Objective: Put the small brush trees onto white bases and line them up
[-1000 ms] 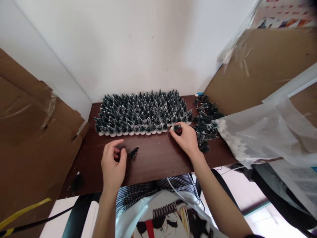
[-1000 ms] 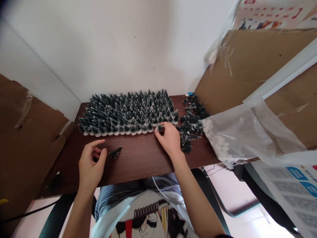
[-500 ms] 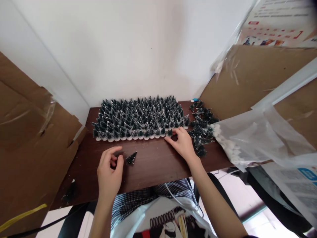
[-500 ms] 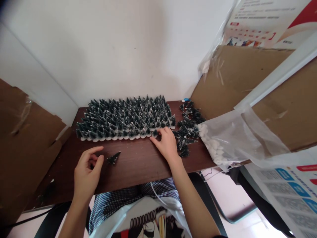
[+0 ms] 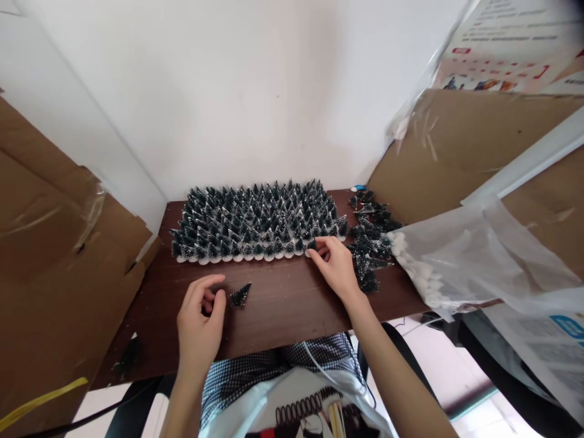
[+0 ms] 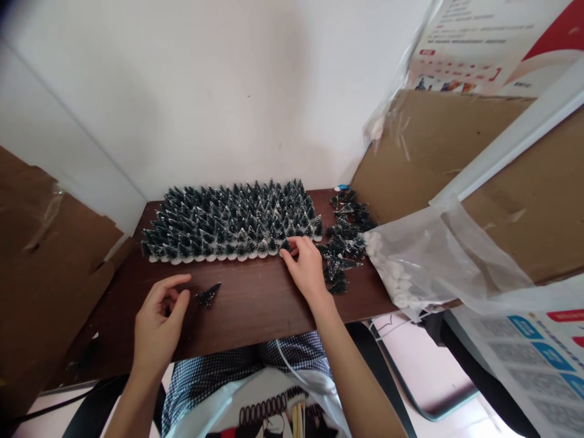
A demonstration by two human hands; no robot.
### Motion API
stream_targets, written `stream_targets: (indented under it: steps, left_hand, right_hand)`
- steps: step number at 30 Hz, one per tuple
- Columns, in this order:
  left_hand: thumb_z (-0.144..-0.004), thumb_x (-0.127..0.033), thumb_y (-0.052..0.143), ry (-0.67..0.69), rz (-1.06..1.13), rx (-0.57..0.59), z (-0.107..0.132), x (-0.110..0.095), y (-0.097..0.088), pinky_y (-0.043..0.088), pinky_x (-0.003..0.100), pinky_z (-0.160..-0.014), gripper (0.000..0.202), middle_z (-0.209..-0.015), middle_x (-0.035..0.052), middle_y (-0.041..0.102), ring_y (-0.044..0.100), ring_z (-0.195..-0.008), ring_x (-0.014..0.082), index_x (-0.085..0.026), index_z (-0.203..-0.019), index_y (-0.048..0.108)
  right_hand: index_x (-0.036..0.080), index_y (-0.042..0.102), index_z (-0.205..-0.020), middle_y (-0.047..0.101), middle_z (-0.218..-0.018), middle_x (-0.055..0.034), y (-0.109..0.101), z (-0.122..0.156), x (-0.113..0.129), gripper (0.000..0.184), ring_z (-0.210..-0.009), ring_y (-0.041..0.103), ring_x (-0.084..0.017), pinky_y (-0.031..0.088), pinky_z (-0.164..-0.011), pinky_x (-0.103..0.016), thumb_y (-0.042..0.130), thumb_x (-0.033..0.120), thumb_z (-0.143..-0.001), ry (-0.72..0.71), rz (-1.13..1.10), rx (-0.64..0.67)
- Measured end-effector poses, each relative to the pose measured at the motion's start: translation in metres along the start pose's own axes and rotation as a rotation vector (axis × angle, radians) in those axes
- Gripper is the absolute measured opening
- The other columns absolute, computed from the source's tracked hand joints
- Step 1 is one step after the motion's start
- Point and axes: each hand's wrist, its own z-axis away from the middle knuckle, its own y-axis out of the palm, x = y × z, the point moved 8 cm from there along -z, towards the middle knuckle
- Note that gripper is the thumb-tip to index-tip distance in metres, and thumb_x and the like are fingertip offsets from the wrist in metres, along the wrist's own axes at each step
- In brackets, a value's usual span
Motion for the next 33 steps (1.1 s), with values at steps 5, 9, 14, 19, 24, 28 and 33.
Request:
stream_targets:
  steps: [5,9,14,19,24,28,33]
  left_hand:
    - [-0.088,-0.035,0.058,-0.012,-0.007,0.008,-0.0002,0.0023,0.0007,0.041,0.027,-0.063,0.024,-0.092,0.0012,0.060,0.048,-0.068,0.0147,-0.022,-0.105,0.069]
    - [-0.087,-0.039,0.059,-0.058,-0.012,0.017,-0.0001,0.0090,0.0028,0.040,0.027,-0.062,0.030,-0.079,-0.0009,0.057,0.048,-0.065,0.0150,-0.022,-0.110,0.069]
    - [-0.087,-0.040,0.059,-0.066,-0.014,0.035,0.0002,0.0090,0.0047,0.041,0.026,-0.063,0.032,-0.081,-0.0004,0.058,0.049,-0.066,0.0150,-0.021,-0.111,0.068]
    - [-0.087,-0.041,0.058,-0.059,-0.027,0.044,0.0000,0.0081,0.0047,0.041,0.026,-0.061,0.032,-0.083,0.0002,0.060,0.049,-0.065,0.0150,-0.021,-0.111,0.068]
    - [-0.088,-0.040,0.058,-0.033,-0.040,0.056,-0.0002,0.0068,0.0050,0.043,0.027,-0.063,0.030,-0.088,0.0020,0.065,0.050,-0.065,0.0153,-0.021,-0.108,0.070]
    - [-0.088,-0.040,0.058,-0.021,-0.045,0.069,-0.0001,0.0041,0.0061,0.043,0.027,-0.064,0.029,-0.084,0.0010,0.063,0.050,-0.065,0.0155,-0.021,-0.105,0.071]
    - [-0.088,-0.044,0.059,-0.016,-0.034,0.084,-0.0007,0.0018,0.0079,0.045,0.028,-0.066,0.030,-0.086,0.0015,0.064,0.051,-0.066,0.0156,-0.022,-0.104,0.071]
  right_hand:
    - [0.019,0.066,-0.100,0.066,-0.094,-0.0082,0.0009,-0.0011,-0.0029,0.016,-0.075,0.067,-0.020,0.057,-0.067,-0.035,0.063,0.029,-0.088,0.018,-0.057,-0.014]
    - [0.018,0.067,-0.101,0.067,-0.096,-0.0082,0.0023,-0.0016,-0.0030,0.016,-0.076,0.067,-0.019,0.057,-0.067,-0.033,0.063,0.026,-0.087,0.020,-0.072,-0.009]
    - [0.017,0.067,-0.102,0.069,-0.096,-0.0086,0.0034,-0.0016,-0.0035,0.016,-0.077,0.068,-0.019,0.057,-0.070,-0.034,0.063,0.023,-0.087,0.047,-0.076,0.008]
    - [0.017,0.066,-0.102,0.071,-0.097,-0.0092,0.0037,-0.0012,-0.0050,0.018,-0.080,0.068,-0.020,0.057,-0.073,-0.035,0.065,0.023,-0.085,0.064,-0.080,0.008]
    - [0.018,0.065,-0.104,0.072,-0.097,-0.0085,0.0050,-0.0009,-0.0070,0.023,-0.082,0.069,-0.021,0.058,-0.074,-0.036,0.067,0.020,-0.081,0.068,-0.076,0.015]
    - [0.018,0.064,-0.103,0.072,-0.097,-0.0088,0.0063,-0.0010,-0.0073,0.022,-0.082,0.068,-0.021,0.057,-0.075,-0.036,0.067,0.019,-0.081,0.072,-0.075,0.028]
    - [0.017,0.065,-0.104,0.072,-0.097,-0.0094,0.0066,-0.0008,-0.0058,0.022,-0.084,0.068,-0.021,0.057,-0.076,-0.036,0.066,0.018,-0.082,0.070,-0.054,0.042]
